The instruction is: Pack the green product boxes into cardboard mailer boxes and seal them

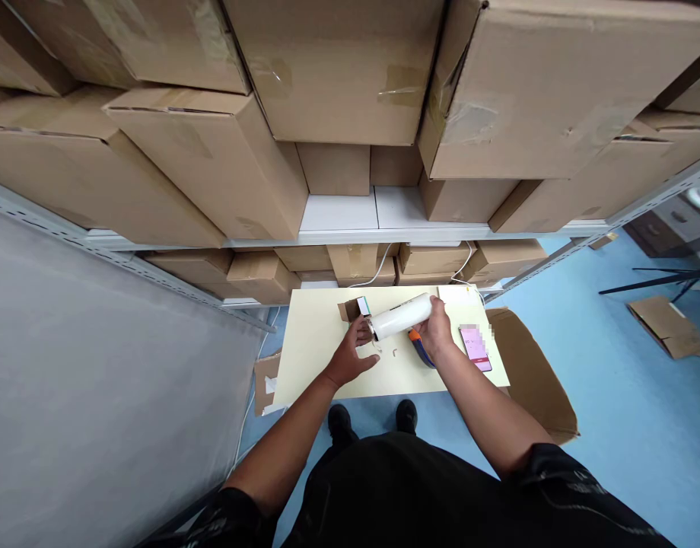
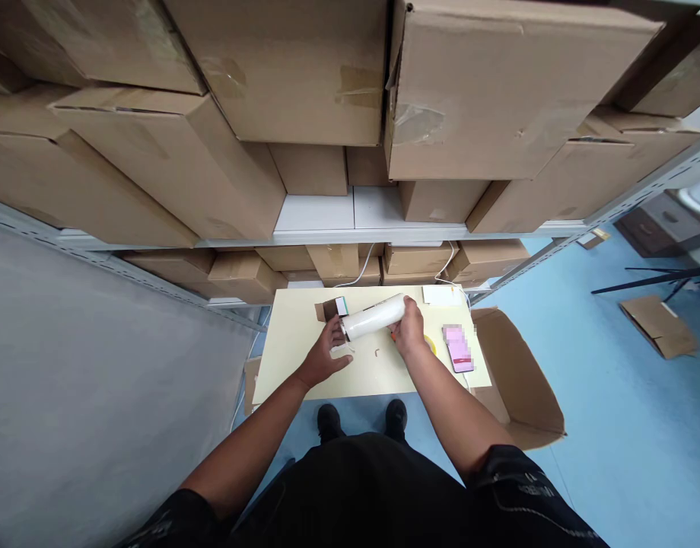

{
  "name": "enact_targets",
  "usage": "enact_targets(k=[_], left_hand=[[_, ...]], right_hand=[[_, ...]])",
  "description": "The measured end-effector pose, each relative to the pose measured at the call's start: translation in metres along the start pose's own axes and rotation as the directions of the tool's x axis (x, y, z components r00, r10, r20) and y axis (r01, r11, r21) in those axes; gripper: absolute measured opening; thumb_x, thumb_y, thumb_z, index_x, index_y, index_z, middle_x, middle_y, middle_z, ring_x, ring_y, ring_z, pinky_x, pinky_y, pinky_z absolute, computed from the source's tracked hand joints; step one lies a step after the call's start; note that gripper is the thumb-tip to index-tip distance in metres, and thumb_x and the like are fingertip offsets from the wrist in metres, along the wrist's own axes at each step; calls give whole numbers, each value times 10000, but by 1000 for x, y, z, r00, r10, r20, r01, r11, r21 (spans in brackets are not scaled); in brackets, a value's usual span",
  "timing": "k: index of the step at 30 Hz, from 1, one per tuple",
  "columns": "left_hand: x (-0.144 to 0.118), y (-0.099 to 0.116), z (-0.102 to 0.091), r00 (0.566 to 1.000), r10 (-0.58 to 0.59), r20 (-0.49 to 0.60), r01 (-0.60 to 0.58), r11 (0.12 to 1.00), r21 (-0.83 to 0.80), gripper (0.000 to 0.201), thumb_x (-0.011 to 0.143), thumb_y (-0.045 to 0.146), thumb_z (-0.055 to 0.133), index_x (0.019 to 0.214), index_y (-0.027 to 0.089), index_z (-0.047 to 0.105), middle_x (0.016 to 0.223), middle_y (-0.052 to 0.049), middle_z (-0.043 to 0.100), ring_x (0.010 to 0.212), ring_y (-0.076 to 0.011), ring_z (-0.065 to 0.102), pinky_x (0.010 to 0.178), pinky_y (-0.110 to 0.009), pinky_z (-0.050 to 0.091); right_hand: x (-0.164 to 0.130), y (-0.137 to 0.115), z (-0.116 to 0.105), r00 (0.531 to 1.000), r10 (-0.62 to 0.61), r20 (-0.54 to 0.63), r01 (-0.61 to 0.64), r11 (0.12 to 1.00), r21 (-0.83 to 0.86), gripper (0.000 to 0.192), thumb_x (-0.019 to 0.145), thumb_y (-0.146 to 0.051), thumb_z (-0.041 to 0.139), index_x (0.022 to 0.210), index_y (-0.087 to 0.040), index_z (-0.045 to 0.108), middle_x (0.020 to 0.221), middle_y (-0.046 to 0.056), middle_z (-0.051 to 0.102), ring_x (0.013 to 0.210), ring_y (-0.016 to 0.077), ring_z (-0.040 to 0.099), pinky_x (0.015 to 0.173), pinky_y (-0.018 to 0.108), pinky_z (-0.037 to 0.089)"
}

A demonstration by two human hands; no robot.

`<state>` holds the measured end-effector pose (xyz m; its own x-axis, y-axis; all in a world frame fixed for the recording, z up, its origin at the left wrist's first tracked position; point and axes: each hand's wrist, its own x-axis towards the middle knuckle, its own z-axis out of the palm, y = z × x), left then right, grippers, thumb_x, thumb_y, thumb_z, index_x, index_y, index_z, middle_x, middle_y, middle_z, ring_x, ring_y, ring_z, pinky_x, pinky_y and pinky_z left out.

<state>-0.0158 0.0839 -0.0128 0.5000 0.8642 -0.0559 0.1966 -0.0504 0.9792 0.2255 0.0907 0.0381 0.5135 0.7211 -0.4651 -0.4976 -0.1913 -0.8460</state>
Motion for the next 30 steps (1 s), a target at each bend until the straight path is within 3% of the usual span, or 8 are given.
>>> enact_targets(k=[6,12,14,17,21,23,26,30], left_hand=[[11,28,3,990,-3,-144,9,999,40,787,753,343,834,1439,247,460,1404,-104,615,1274,-262,612,1090,-397,509],[19,51,1,969,-9,-247,24,998,57,707,810,328,773,1430,214,453,1382,-116,637,1266,-269,624,1052,-370,531],[20,58,-1,969,-42,-244,52,998,36,726,809,313,764,1455,204,453,1387,-120,637,1271,-286,621,1043,-382,536],[24,66,-4,976,-50,-213,44,998,-35,695,789,309,759,1425,192,505,1367,-119,650,1263,-313,619,1011,-405,552],[31,69,1,989,-1,-148,-22,988,-151,641,794,365,761,1367,192,532,1318,-112,669,1195,-295,650,992,-412,554],[34,65,7,987,16,-159,-56,967,-249,661,814,415,766,1378,205,493,1314,-117,664,1160,-271,665,993,-415,549],[34,57,18,985,25,-173,-88,927,-364,693,813,456,801,1370,215,466,1300,-125,650,1140,-253,665,1004,-424,539],[27,48,30,977,-6,-211,-52,961,-271,731,744,456,876,1351,226,540,1337,-129,579,1236,-285,594,1000,-415,535]], right_hand=[[-17,21,2,969,211,131,-215,976,16,338,896,-581,454,964,-253,501,791,46,688,762,254,718,642,408,639],[-28,37,-9,901,323,288,-279,942,-184,438,852,-609,405,981,-223,565,864,95,713,833,279,738,712,443,630],[-30,37,-15,905,317,283,-240,931,-274,426,807,-547,473,1011,-202,617,938,101,729,866,264,731,714,406,620],[-35,33,-20,938,153,310,-27,926,-376,436,732,-412,599,1103,-203,688,1106,98,749,1000,257,707,800,374,598],[-45,28,-19,842,7,539,238,893,-383,504,771,-418,677,1248,-255,694,1211,69,741,1123,275,667,950,428,555],[-48,29,-17,813,-9,582,257,903,-345,560,783,-429,726,1316,-269,659,1220,57,735,1105,266,665,972,432,542],[-49,33,-15,824,-39,565,229,935,-270,556,815,-426,750,1342,-284,639,1253,53,720,1114,255,650,1000,415,517],[-53,35,-14,834,-54,550,211,951,-227,485,832,-412,755,1294,-301,660,1238,42,720,1099,257,641,946,387,522]])
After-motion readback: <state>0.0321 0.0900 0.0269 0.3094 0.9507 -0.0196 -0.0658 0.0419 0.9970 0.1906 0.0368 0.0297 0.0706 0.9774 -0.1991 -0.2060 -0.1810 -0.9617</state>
